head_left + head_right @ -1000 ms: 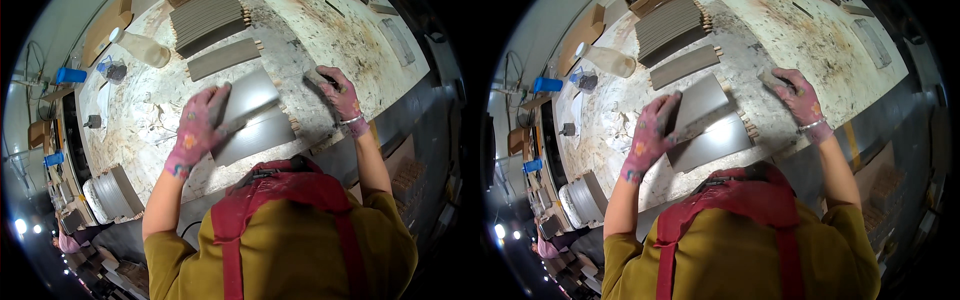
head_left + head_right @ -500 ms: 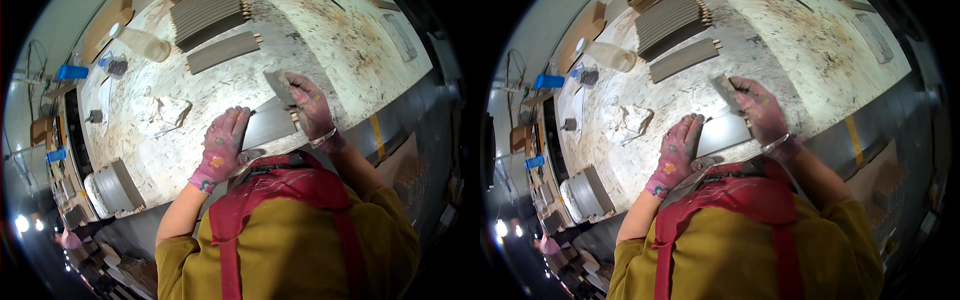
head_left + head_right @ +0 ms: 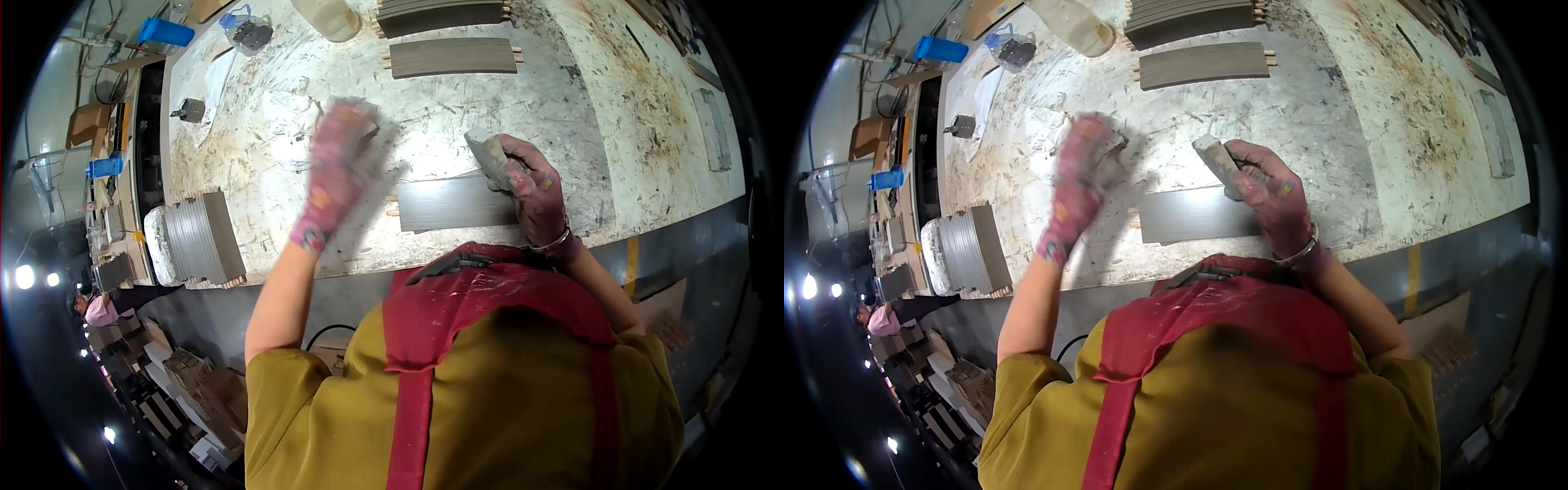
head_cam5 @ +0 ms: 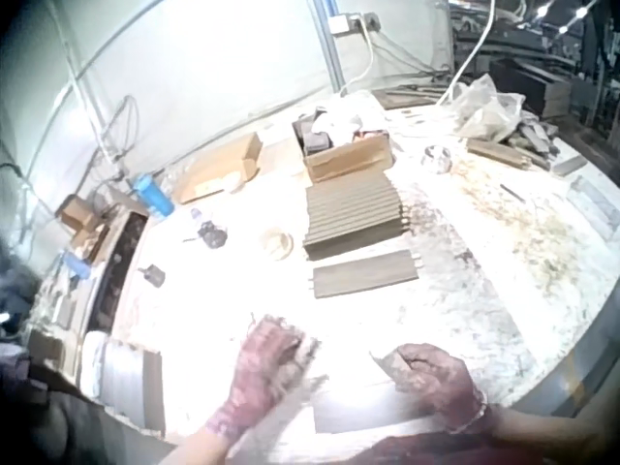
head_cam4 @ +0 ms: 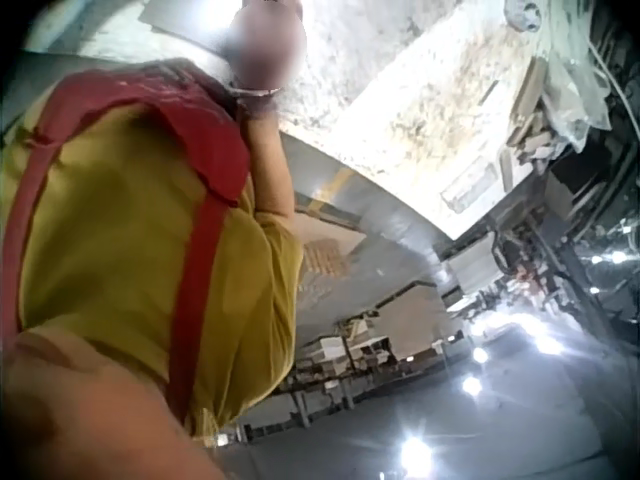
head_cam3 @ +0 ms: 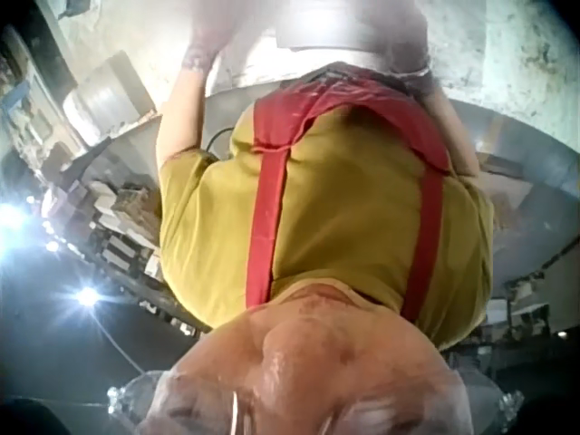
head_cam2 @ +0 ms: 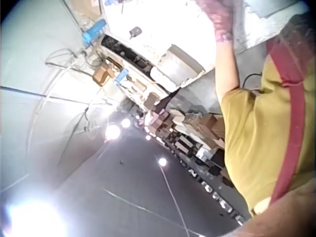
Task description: The person rubs a small block against wooden boards with finger-jointed ends, picks them from a stack, treats the surfaces and edges, and places them into new piles.
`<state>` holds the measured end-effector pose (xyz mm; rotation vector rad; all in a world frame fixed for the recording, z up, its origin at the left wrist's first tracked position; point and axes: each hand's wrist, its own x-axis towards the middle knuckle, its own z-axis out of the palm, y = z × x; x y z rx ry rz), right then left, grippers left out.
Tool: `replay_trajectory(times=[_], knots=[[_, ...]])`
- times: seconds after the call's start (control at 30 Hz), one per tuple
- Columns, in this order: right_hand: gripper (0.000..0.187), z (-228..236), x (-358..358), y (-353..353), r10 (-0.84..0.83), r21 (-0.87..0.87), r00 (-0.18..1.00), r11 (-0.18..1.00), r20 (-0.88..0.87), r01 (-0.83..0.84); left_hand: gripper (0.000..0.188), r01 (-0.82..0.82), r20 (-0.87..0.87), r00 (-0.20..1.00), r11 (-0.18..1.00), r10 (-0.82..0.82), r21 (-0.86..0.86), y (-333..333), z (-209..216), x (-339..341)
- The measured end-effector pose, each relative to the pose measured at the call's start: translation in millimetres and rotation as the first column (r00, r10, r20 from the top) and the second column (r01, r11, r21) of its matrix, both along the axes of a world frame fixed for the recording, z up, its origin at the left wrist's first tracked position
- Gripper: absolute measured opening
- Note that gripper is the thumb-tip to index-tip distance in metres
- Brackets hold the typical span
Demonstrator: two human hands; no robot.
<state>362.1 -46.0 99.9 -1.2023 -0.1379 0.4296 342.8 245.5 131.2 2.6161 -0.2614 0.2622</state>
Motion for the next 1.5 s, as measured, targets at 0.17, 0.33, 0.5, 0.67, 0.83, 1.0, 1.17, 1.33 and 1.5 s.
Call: replay_trajectory(times=[0.17, 0.33, 0.5, 0.67, 0.83, 1.0, 1.17, 1.33, 1.5], knots=[[0.047, 3.1, 1.8, 2.5, 0.0, 0.023, 0.986, 1.0, 0.167, -0.004, 0.059, 0.317, -0.232, 0.93, 0.942, -0.286, 0.107, -49.0, 15.1, -41.6], [0.025, 14.8, -2.5, -0.2, -0.013, -0.121, 0.975, 0.992, 0.22, 0.04, 0.035, 0.159, -0.26, 0.961, 0.96, -0.096, 0.232, 21.3, 20.7, -3.8], [0.032, 14.7, 21.6, -13.9, -0.068, -0.308, 0.921, 0.931, 0.384, 0.197, 0.055, 0.197, 0.016, 0.98, 0.978, -0.199, 0.074, -19.6, -9.2, 90.7], [0.047, 6.6, 71.3, -37.9, -0.207, -0.161, 0.978, 0.965, 0.005, 0.205, 0.07, 0.069, 0.058, 0.994, 0.931, -0.096, 0.357, -56.7, -45.2, 153.5], [0.044, -8.5, 121.9, -57.0, -0.158, -0.556, 0.925, 0.76, 0.345, 0.337, 0.073, 0.18, -0.136, 0.978, 0.969, -0.158, 0.169, -78.8, -55.4, 143.5], [0.036, -32.1, 171.6, -29.2, -0.019, -0.669, 0.83, 0.582, 0.557, 0.463, 0.073, 0.142, -0.121, 0.985, 0.971, -0.12, 0.194, -84.9, -53.8, 132.0], [0.034, -44.3, 144.7, -27.7, 0.096, -0.688, 0.734, 0.447, 0.673, 0.572, 0.071, 0.138, -0.146, 0.983, 0.968, -0.109, 0.207, -87.9, -48.2, 132.7], [0.033, -20.2, 103.9, -57.1, 0.153, -0.751, 0.807, 0.495, 0.571, 0.437, 0.067, 0.134, -0.158, 0.981, 0.978, -0.109, 0.161, -80.9, -49.3, 131.2], [0.032, 20.1, 124.7, -66.3, 0.084, -0.747, 0.846, 0.521, 0.526, 0.413, 0.059, 0.187, 0.039, 0.98, 0.967, -0.197, 0.173, -79.9, -38.7, 93.3]])
